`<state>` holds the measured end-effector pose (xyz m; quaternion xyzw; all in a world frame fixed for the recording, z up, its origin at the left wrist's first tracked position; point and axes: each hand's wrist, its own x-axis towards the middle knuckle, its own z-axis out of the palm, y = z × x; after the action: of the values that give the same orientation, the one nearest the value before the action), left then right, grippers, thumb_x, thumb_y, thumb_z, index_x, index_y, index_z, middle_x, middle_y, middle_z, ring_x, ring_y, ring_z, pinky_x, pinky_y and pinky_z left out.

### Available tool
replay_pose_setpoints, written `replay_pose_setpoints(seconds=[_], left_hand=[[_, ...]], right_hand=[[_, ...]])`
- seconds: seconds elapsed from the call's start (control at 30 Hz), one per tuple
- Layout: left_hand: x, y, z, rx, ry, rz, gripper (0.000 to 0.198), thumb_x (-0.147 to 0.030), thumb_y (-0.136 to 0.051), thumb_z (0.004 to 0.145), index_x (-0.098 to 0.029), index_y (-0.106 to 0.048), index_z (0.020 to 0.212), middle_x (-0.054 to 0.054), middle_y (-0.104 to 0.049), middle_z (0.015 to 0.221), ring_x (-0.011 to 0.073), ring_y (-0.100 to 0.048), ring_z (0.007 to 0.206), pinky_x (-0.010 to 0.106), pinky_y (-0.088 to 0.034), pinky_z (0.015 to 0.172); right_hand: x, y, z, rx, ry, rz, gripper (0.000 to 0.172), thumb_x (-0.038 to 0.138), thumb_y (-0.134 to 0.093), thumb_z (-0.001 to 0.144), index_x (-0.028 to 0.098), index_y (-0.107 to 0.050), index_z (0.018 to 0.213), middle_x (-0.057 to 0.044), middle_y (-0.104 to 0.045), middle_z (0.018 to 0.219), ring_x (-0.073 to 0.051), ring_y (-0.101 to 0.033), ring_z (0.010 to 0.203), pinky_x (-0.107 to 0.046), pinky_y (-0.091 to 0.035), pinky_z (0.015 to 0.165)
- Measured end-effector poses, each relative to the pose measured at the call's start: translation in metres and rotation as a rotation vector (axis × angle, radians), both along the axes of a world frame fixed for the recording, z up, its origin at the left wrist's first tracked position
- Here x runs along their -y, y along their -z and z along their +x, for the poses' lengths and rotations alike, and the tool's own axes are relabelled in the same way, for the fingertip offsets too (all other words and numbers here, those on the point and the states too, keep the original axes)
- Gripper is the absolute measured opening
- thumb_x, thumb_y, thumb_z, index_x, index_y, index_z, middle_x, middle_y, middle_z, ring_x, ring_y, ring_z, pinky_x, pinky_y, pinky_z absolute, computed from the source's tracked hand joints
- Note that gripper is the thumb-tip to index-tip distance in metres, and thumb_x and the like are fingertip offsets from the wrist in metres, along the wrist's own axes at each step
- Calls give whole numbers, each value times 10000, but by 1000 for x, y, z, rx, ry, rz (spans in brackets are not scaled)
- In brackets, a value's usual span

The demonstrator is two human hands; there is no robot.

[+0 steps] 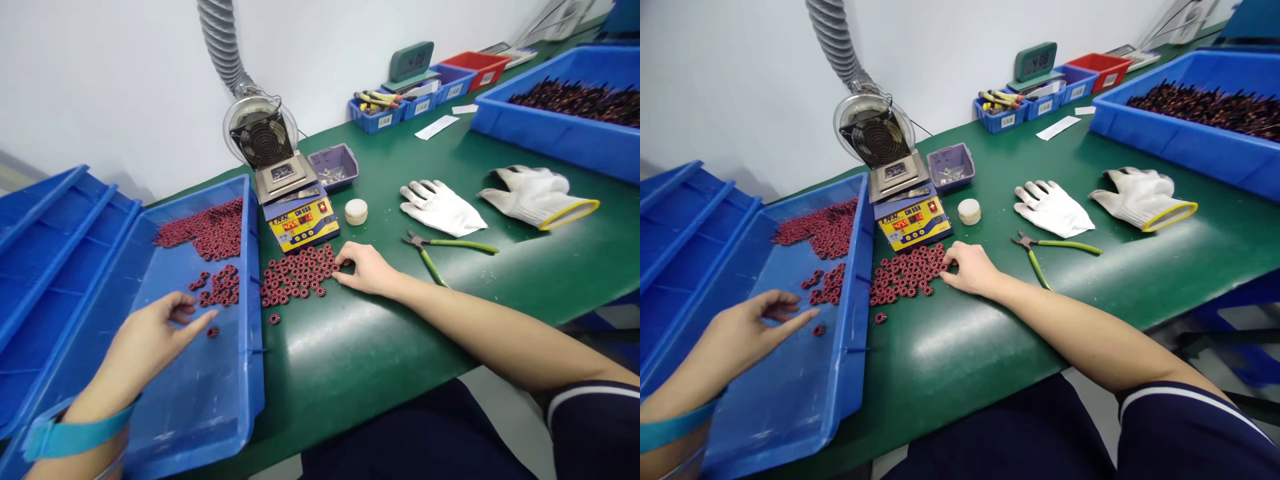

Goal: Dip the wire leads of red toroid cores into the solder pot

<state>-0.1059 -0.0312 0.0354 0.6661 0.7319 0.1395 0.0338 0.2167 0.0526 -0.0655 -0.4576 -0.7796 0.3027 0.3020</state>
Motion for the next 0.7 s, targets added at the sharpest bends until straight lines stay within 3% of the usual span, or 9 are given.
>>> replay_pose_setpoints(seconds=[0.03,0.1,0.17,0.23,0.3,0.4,0.47,0.7], left_hand=[[-2,-5,15,71,25,86,332,-518,-736,676,-214,-628,760,-10,-681,669,163,-604,556,259,-462,520],[-6,-9,50,304,161,79,372,-527,-731,678,-197,-647,827,32,-696,713,156,-595,553,259,-470,505],[-12,-6,87,480,303,-67,384,-510,-717,702,-175,-636,870,43,-681,720,160,-612,598,256,-479,528],[-20,3,117,567,372,-179,427,-514,-749,660,-163,-609,858,19,-636,670,139,-571,572,247,-455,521],[-27,14,135,590,382,-197,440,-535,-762,631,-166,-569,771,-4,-583,637,117,-506,550,233,-401,497],[-31,28,142,605,392,-176,439,-534,-742,654,-180,-483,667,-43,-482,585,90,-407,525,220,-323,484],[-31,33,140,611,408,-177,427,-513,-709,700,-187,-440,639,-58,-434,560,84,-373,514,220,-297,487],[-31,33,136,517,518,-217,395,-454,-603,807,-199,-383,601,-69,-384,516,83,-325,490,225,-257,483]], right_hand=[[1,-1,-1,-119,-7,-67,123,218,-703,717,131,-636,773,-56,-653,807,-154,-617,741,-317,-501,739],[6,-5,-4,-353,-47,-231,195,279,-707,710,122,-631,798,-59,-675,793,-149,-639,724,-309,-528,719],[13,-12,-8,-503,-98,-321,267,332,-716,700,120,-632,838,-57,-685,789,-146,-650,709,-309,-545,707],[21,-18,-11,-544,-110,-239,262,322,-715,705,128,-635,862,-47,-677,787,-138,-642,703,-301,-547,700],[29,-23,-12,-500,-112,-39,191,272,-695,727,148,-635,859,-36,-657,784,-130,-622,705,-292,-536,700],[35,-25,-12,-387,-150,242,106,184,-640,749,170,-616,852,-23,-623,770,-125,-592,695,-281,-511,681],[36,-24,-12,-340,-176,329,130,126,-601,739,178,-594,858,-19,-613,764,-125,-582,687,-274,-499,666],[42,-26,-16,-326,-209,328,178,57,-567,710,187,-560,831,-35,-624,812,-151,-581,760,-279,-494,694]])
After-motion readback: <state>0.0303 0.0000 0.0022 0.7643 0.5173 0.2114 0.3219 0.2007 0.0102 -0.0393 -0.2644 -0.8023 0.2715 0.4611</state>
